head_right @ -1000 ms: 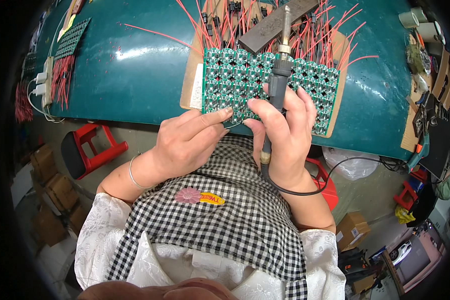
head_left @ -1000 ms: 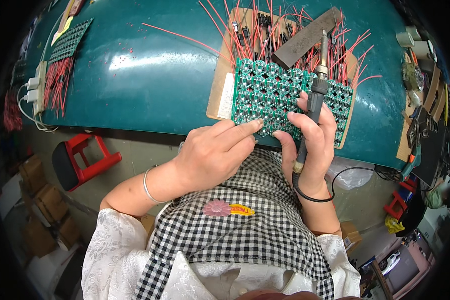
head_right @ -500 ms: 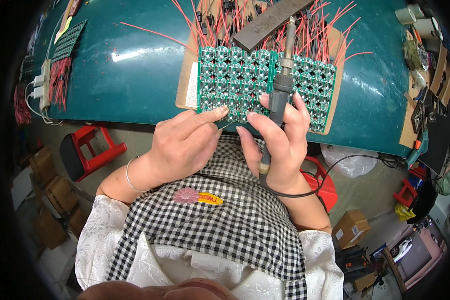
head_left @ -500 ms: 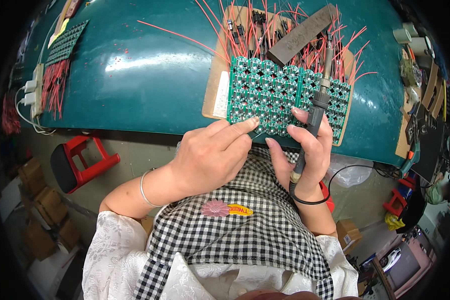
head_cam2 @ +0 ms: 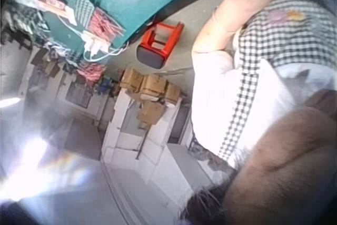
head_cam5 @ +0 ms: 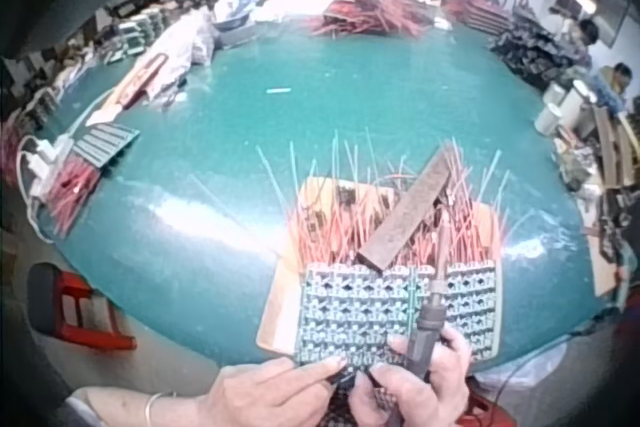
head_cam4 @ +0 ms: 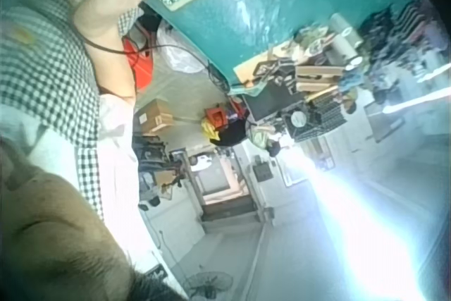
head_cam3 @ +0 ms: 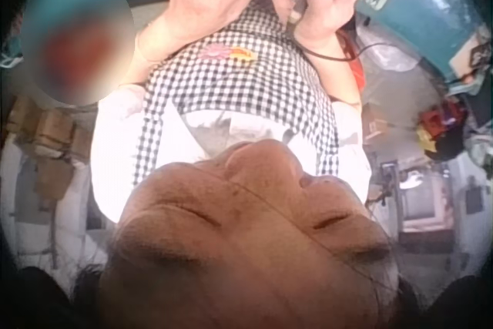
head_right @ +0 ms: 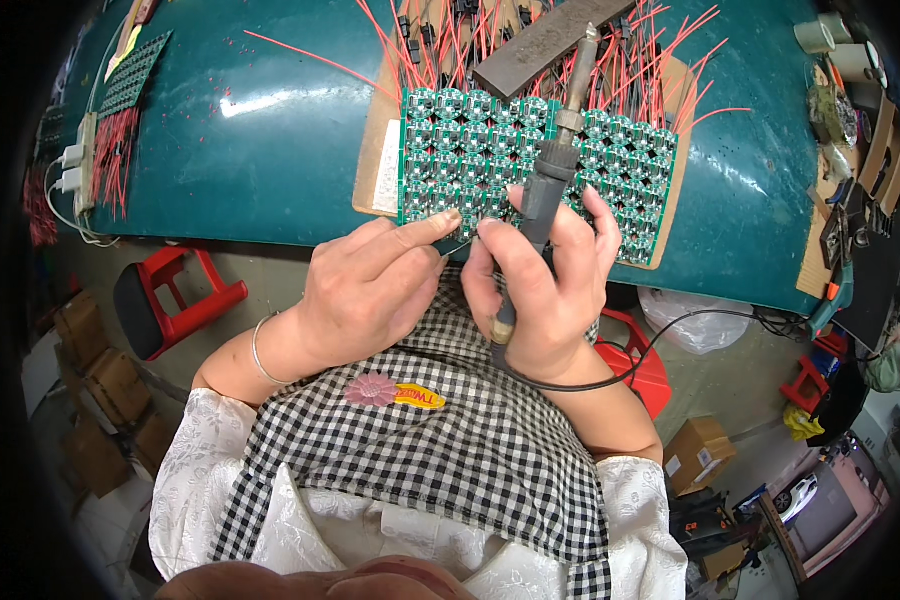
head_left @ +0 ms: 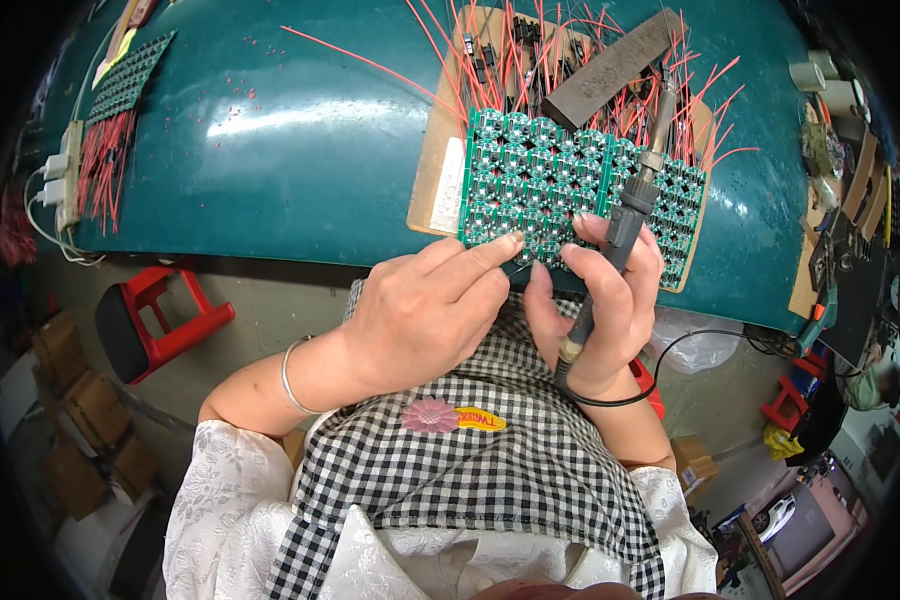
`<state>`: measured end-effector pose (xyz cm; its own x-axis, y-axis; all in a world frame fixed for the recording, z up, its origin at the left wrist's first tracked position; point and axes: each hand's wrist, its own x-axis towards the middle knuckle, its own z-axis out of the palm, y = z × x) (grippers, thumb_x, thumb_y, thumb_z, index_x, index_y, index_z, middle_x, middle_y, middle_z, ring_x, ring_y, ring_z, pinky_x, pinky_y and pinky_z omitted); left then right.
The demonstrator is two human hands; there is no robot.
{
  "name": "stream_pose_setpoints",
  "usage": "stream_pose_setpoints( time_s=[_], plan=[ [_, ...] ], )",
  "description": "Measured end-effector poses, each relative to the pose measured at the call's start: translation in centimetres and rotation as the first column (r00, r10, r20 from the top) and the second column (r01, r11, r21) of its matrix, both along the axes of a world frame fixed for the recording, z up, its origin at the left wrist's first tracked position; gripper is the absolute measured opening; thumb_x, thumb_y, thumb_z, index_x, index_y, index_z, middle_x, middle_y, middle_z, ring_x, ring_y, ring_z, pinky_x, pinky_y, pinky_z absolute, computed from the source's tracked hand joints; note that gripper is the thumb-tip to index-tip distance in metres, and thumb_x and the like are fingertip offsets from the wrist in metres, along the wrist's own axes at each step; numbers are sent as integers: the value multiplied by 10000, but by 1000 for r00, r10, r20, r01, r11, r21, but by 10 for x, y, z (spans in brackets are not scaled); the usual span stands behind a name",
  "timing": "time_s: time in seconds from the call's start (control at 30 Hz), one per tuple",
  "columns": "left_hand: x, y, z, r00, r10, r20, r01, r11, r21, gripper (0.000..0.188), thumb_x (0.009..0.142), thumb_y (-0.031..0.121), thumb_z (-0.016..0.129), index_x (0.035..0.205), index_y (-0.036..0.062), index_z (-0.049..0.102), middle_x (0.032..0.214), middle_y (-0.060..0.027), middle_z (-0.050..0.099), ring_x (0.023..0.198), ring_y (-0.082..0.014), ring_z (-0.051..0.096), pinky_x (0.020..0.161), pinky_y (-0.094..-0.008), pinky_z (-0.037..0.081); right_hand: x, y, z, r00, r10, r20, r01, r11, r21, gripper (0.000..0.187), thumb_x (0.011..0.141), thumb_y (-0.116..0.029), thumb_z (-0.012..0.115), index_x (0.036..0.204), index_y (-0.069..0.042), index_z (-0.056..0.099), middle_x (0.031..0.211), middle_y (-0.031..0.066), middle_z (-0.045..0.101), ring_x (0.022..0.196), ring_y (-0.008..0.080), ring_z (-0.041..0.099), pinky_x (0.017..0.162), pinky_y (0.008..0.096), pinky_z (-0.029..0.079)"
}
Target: The person solders wires onto circuit boards using a soldering iron, handling and positioning the boards and wires by hand.
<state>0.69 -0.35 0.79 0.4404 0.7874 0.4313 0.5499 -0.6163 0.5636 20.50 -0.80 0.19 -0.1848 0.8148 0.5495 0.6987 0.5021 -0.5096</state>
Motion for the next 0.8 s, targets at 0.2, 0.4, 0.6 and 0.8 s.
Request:
stream_pose_setpoints(
  time_s=[0.2, 0.4, 0.6, 0.8],
  plan=[
    [-1, -1, 0, 1000, -2, -14, 2, 1000, 5, 184, 687, -34, 757, 775, 29, 609, 1162, -112, 721, 604, -186, 571, 510, -301, 486, 9, -1, 9, 993, 28, -112, -25, 999, 32, 396, 707, 100, 726, 1038, -92, 623, 1122, 138, 673, 990, 315, 683, 978, 520, 494],
    [2, -3, 1, 1000, 12, -11, -12, 1000, 5, 181, 699, -31, 758, 782, 33, 611, 1150, -110, 723, 600, -185, 561, 506, -304, 477, 13, -15, 7, 987, 86, -136, -91, 995, -38, 412, 730, 66, 808, 1038, -117, 605, 1102, 132, 660, 961, 286, 690, 917, 472, 524],
    [3, -5, 1, 999, 37, -36, -37, 999, 5, 192, 713, -9, 781, 774, 36, 605, 1139, -106, 725, 599, -180, 558, 498, -303, 473, 20, -28, 13, 958, 119, -262, -153, 982, -114, 463, 715, 93, 813, 1056, -119, 582, 1141, 139, 603, 951, 274, 705, 783, 379, 579],
    [4, -5, 1, 993, 57, -100, -52, 997, 51, 193, 711, 4, 792, 779, 45, 616, 1135, -90, 728, 592, -167, 547, 485, -288, 458, 30, -36, 16, 933, 92, -347, -143, 982, -123, 485, 735, 141, 786, 1078, -112, 555, 1152, 158, 568, 889, 258, 727, 716, 333, 615]
  ],
)
